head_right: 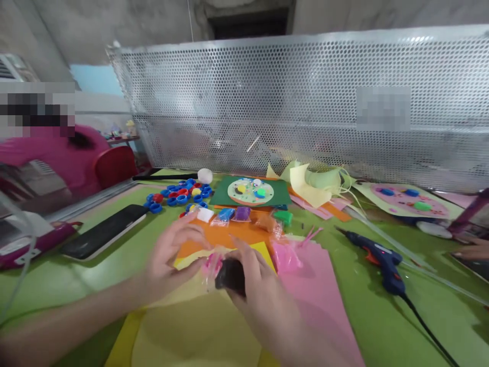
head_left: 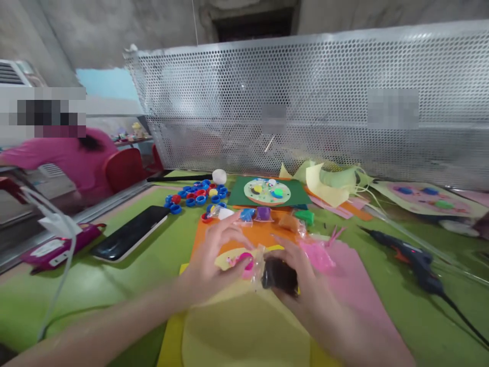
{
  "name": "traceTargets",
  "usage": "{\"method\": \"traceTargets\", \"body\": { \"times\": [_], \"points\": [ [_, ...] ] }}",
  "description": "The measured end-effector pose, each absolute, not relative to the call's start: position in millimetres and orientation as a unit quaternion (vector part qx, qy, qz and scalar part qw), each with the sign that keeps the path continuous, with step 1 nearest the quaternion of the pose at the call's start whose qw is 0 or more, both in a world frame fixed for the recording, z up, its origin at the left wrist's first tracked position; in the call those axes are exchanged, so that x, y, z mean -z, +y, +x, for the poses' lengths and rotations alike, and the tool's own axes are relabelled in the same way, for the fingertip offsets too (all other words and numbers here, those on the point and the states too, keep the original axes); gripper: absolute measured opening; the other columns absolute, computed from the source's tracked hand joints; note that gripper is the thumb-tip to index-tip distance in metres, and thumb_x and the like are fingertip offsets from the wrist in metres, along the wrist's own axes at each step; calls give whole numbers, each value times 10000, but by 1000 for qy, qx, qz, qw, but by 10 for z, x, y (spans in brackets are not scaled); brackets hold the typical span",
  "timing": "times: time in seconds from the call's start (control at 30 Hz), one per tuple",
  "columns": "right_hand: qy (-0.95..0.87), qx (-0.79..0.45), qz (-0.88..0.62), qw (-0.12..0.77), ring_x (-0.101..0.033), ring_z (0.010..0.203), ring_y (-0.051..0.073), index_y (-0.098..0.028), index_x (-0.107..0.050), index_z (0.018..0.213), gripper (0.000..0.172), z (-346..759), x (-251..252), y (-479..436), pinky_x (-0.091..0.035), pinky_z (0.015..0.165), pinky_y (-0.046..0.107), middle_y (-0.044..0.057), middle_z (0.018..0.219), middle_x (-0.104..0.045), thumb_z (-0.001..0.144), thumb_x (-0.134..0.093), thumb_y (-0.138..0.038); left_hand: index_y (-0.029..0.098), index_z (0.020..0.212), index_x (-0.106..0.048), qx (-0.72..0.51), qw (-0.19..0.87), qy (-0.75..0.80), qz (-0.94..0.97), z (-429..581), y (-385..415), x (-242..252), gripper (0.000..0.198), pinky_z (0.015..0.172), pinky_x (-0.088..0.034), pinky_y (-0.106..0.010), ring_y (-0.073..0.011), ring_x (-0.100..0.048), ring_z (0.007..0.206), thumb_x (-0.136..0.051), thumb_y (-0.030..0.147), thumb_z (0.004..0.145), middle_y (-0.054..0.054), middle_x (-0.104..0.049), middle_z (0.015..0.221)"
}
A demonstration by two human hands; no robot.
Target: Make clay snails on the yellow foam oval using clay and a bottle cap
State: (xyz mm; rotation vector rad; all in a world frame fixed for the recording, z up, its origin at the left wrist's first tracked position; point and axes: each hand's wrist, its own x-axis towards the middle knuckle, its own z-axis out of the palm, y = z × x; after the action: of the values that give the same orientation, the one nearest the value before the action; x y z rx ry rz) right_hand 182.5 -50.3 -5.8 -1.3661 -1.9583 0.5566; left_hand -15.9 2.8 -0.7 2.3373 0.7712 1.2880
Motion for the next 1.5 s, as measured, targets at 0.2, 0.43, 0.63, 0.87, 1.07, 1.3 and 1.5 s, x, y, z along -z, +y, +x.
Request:
{"method": "traceTargets", "body": {
  "times": [0.2,0.43,0.63,0.87,1.07,1.3,1.5],
  "points": [
    [-746,-196,-515,375,-593,964,207,-227,-321,1232,524,1879,12,-457,-492,795,382,56,1041,-624,752,-481,-93,227,1328,-240,-413,177,216,867,-38,117,-200,652,948,-330,-432,-189,-571,897,-565,114,773,8,-663,773],
    [-749,-159,-521,377,-574,983,204,-190,-306,1243,515,1915,-28,-437,-499,779,350,62,1034,-617,769,-494,-119,273,1392,-155,-325,170,216,905,43,199,-361,720,909,-290,-432,-216,-564,956,-583,204,817,11,-713,778],
    [-740,-183,-551,339,-579,990,209,-213,-294,1264,571,1912,-26,-432,-506,757,346,44,1023,-626,747,-505,-98,280,1414,-36,-287,157,310,893,37,139,-354,823,948,-271,-476,-236,-568,1011,-597,248,812,10,-731,829],
    [-737,-218,-554,319,-624,921,212,-223,-348,1222,546,1875,23,-448,-525,708,337,48,1014,-643,713,-484,-81,256,1420,14,-349,290,320,832,-23,81,-108,848,806,-498,-401,-226,-554,1063,-573,182,812,-35,-730,847],
    [-755,-190,-532,333,-624,938,213,-220,-385,1220,556,1827,47,-490,-541,705,317,48,1011,-657,699,-528,-91,219,1424,-36,-415,387,351,745,50,24,-66,900,660,-559,-336,-255,-543,1077,-650,248,766,-43,-728,734],
    [-760,-213,-527,316,-594,1000,199,-213,-308,1239,571,1835,64,-519,-528,756,331,55,1082,-629,721,-501,-70,245,1408,-162,-435,372,351,741,74,11,-71,815,570,-539,-307,-255,-590,942,-646,215,752,-7,-693,621],
    [-759,-218,-537,298,-595,979,197,-189,-321,1232,574,1832,1,-530,-517,768,334,55,1048,-633,715,-522,-42,241,1406,-167,-455,382,337,730,79,6,-31,819,512,-497,-258,-247,-570,920,-651,253,746,-7,-684,612]
  ]
}}
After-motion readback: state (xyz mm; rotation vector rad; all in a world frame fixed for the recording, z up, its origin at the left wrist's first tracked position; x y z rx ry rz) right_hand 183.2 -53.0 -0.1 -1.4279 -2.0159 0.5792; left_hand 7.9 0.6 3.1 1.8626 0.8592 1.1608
